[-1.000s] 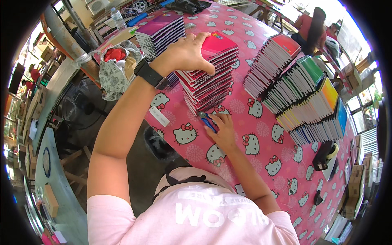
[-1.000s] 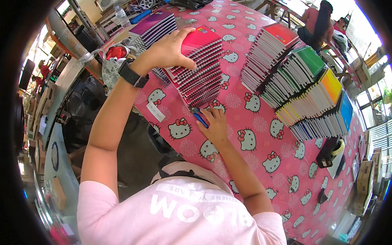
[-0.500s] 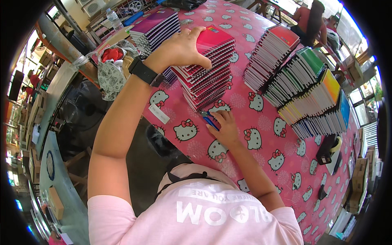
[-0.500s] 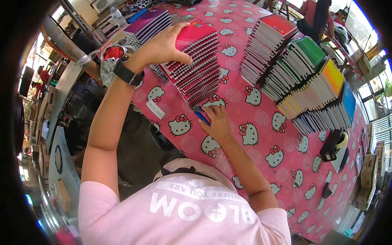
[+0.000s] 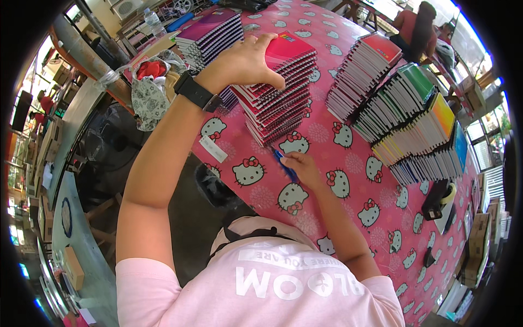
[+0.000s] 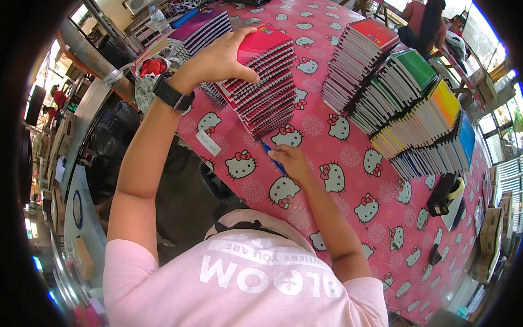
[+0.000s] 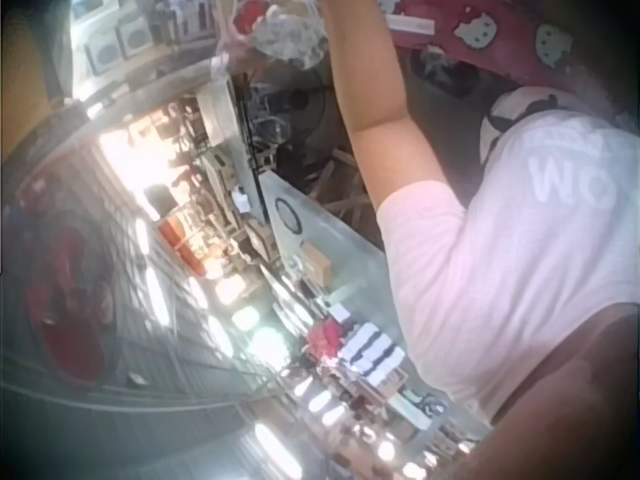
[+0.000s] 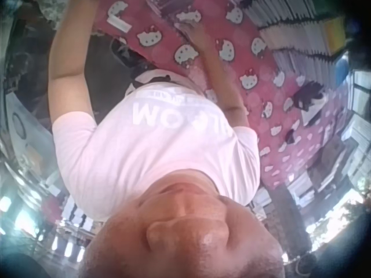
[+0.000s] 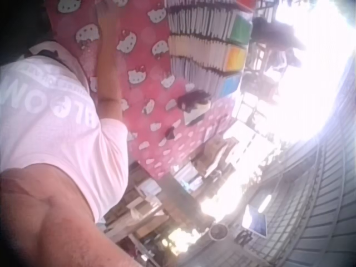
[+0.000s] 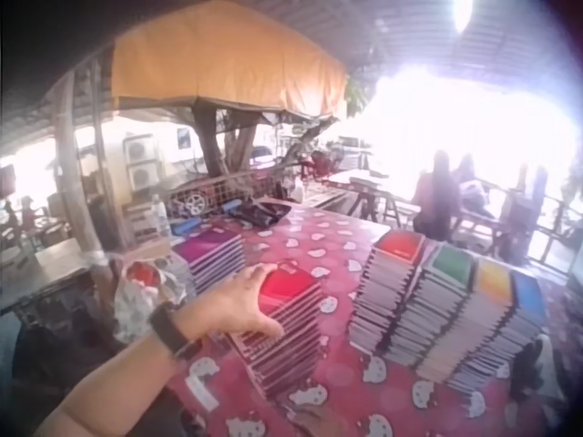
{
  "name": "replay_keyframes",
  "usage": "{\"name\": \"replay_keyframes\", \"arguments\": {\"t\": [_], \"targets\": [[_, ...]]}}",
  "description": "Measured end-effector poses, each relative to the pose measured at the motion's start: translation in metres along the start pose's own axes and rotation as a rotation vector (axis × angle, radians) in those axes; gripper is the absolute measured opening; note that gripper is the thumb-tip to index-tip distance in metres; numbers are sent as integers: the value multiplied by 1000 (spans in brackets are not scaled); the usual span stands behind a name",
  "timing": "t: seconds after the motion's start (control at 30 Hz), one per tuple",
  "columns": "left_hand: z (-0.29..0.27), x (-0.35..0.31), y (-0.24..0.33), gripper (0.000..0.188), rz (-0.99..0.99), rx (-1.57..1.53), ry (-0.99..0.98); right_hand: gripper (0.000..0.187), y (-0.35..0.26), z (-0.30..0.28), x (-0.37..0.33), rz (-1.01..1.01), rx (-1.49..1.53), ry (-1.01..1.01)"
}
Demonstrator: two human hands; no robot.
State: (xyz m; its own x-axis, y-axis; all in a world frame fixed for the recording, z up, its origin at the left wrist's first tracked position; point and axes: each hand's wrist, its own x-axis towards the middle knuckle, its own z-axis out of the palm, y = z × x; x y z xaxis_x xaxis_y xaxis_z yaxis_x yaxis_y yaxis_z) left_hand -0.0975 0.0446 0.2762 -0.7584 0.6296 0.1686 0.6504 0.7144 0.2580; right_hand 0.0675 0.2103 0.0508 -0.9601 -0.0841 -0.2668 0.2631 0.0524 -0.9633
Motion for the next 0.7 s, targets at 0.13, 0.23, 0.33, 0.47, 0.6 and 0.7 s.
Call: {"name": "replay_keyframes", "arguments": {"t": [0.13,0.23,0.33,0.47,0.6,0.7], "targets": [[2,-1,-1,101,8,0,9,34,3,4,-1,213,317,-96],[3,1,0,101,15,-2,17,37,3,19,-16,-336,-424,264],[2,0,-3,102,4,14,14,40,-2,24,-18,-494,-561,378],[3,1,-1,102,-4,19,20,40,3,22,-15,-505,-539,404],[2,-1,0,101,-16,23,21,39,5,26,-10,-544,-522,395],[3,0,0,101,-11,12,24,37,7,27,-9,-564,-489,394]]}}
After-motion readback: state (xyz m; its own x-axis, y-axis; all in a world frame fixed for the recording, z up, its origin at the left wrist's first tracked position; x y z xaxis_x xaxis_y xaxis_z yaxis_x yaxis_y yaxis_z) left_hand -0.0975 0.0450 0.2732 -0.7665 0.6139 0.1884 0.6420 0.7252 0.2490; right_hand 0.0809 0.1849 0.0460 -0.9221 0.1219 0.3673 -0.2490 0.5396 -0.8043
